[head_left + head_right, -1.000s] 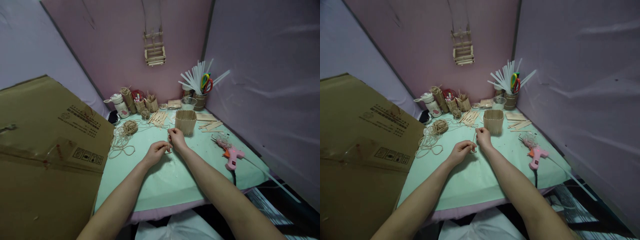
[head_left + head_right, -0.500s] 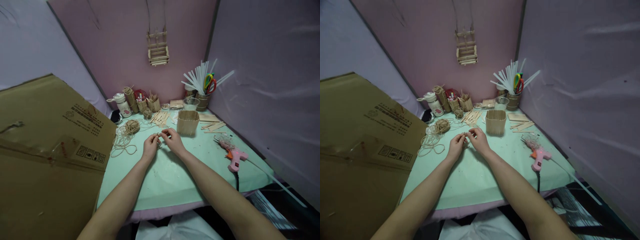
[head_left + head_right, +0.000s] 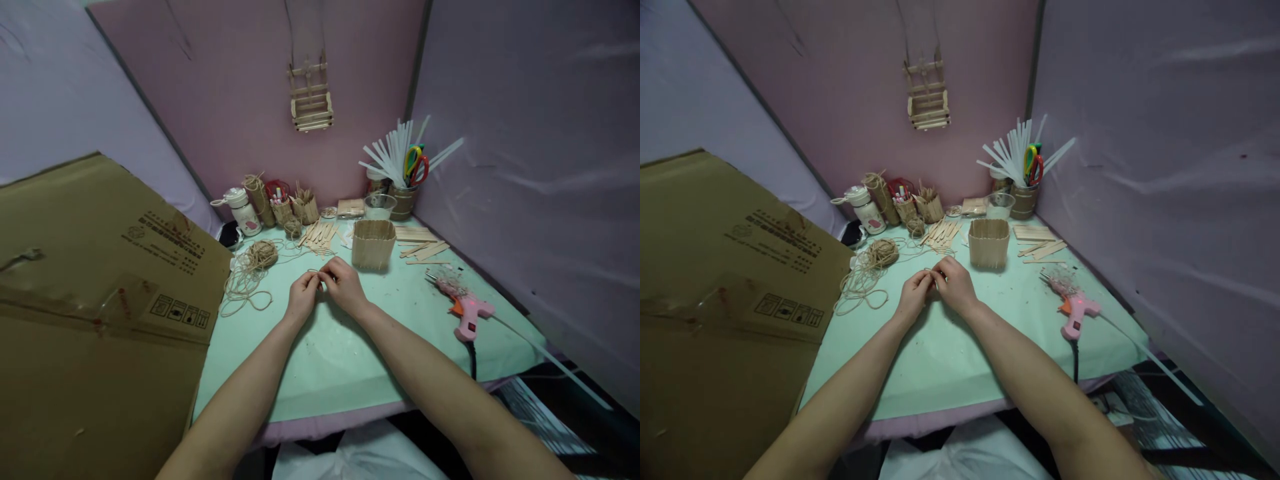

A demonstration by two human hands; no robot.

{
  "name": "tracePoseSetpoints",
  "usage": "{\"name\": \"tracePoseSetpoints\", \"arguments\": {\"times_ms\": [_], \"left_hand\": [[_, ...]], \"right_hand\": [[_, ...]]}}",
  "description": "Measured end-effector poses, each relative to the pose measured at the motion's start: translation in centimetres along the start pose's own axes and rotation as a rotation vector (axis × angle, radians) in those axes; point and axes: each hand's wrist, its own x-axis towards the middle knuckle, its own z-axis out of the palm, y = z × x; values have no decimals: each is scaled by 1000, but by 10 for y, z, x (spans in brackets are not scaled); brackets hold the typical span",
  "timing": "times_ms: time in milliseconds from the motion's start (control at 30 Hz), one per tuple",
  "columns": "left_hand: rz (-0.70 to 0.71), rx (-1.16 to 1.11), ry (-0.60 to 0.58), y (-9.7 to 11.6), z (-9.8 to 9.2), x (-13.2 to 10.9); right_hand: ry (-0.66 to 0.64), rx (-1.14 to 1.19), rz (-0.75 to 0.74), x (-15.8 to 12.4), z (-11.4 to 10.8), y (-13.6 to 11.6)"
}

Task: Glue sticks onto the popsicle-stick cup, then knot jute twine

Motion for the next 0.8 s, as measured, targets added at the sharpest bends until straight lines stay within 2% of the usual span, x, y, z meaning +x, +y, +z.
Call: {"name": "tracePoseSetpoints", "arguments": {"times_ms": [233, 367, 567, 800], "left_hand": [[-1, 33, 35, 1, 4, 1], [20, 63, 54, 1, -1, 1], [-56, -6, 98, 0, -4, 2], [-66, -3, 114, -3, -2, 1]], "right_hand": [[44, 25, -14, -1, 0, 2], [24, 64, 60, 1, 3, 3], [3, 77, 168, 4, 6, 7], [-41, 50, 147, 3, 7, 8]]}}
